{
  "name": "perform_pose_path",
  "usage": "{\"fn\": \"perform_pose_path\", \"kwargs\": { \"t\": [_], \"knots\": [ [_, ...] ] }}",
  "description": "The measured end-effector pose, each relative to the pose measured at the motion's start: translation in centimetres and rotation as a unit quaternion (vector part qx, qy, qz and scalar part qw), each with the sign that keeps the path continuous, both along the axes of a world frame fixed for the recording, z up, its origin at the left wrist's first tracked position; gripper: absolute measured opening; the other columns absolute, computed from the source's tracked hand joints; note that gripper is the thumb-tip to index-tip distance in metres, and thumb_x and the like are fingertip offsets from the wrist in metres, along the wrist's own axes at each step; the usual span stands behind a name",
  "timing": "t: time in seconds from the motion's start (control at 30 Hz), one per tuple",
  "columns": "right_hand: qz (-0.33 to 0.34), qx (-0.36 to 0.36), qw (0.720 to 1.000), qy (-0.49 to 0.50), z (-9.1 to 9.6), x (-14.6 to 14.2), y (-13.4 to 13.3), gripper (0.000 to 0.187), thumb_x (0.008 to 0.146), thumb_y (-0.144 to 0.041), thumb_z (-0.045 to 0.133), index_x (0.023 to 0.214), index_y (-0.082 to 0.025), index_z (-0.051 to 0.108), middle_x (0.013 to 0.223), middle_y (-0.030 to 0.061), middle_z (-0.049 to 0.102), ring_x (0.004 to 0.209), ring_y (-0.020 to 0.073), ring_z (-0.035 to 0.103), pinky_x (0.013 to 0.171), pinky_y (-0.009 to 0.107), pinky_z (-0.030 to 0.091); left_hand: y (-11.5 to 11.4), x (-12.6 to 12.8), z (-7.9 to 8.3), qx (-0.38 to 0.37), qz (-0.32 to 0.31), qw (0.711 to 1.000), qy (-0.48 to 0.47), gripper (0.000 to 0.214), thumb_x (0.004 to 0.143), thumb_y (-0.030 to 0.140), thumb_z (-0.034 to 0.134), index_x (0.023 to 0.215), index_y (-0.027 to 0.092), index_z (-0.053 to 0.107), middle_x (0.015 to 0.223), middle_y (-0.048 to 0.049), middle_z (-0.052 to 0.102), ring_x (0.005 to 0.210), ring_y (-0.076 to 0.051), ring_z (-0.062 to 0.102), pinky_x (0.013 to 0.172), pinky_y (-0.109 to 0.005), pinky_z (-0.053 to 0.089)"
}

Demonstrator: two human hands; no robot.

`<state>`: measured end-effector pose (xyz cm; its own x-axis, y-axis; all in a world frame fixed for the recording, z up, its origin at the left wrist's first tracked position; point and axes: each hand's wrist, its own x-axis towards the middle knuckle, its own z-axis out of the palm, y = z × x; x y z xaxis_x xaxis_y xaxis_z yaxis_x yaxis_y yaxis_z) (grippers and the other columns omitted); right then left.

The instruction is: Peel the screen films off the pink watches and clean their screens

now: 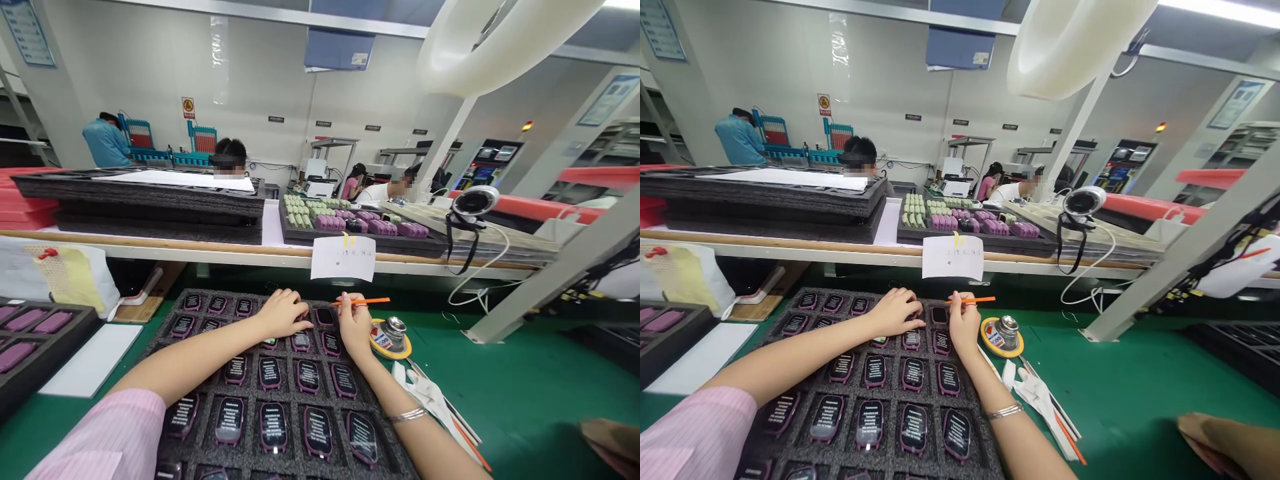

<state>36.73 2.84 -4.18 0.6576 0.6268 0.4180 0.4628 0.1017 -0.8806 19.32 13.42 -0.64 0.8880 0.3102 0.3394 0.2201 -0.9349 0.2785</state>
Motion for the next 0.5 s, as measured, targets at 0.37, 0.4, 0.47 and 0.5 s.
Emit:
{"fn": "perform_pose_path", "kwargs": {
  "t": [0.37, 0.4, 0.47, 0.5],
  "knots": [
    [0.148, -0.058, 0.983, 0.097, 0.2, -3.0, 4.4, 0.028, 0.1, -0.041, 0.057, 0.099, -0.014, 0.064, 0.078, -0.0017, 0.063, 0.057, 0.0086, 0.058, 0.053, 0.023, 0.052, 0.8, -1.8, -0.8, -0.068, 0.0, 0.997, -0.046, 0.027, 0.094, 0.04, 0.064, 0.106, 0.015, 0.066, 0.113, -0.0075, 0.067, 0.108, -0.023, 0.063, 0.098, -0.046, 0.05],
    [0.147, -0.053, 0.981, 0.111, -0.1, -3.1, 4.6, 0.029, 0.1, -0.041, 0.057, 0.099, -0.014, 0.064, 0.078, -0.0017, 0.063, 0.056, 0.0085, 0.058, 0.052, 0.023, 0.051, 0.9, -1.7, -0.8, -0.068, 0.001, 0.997, -0.046, 0.027, 0.094, 0.04, 0.064, 0.105, 0.015, 0.066, 0.112, -0.0073, 0.067, 0.107, -0.023, 0.063, 0.098, -0.047, 0.05],
    [0.146, -0.042, 0.98, 0.131, -0.6, -3.1, 4.6, 0.029, 0.1, -0.042, 0.057, 0.099, -0.013, 0.064, 0.077, -0.0021, 0.063, 0.055, 0.0082, 0.057, 0.051, 0.022, 0.051, 0.9, -1.7, -0.7, -0.068, 0.0, 0.997, -0.045, 0.026, 0.094, 0.039, 0.064, 0.105, 0.015, 0.066, 0.11, -0.0071, 0.068, 0.106, -0.022, 0.063, 0.098, -0.047, 0.05],
    [0.146, -0.037, 0.979, 0.136, -0.8, -3.1, 4.5, 0.029, 0.1, -0.042, 0.057, 0.098, -0.013, 0.064, 0.076, -0.0024, 0.063, 0.055, 0.0081, 0.057, 0.051, 0.022, 0.05, 0.9, -1.7, -0.7, -0.069, -0.002, 0.997, -0.045, 0.026, 0.094, 0.039, 0.064, 0.105, 0.015, 0.066, 0.109, -0.0069, 0.068, 0.105, -0.022, 0.064, 0.099, -0.047, 0.05]
  ]
}}
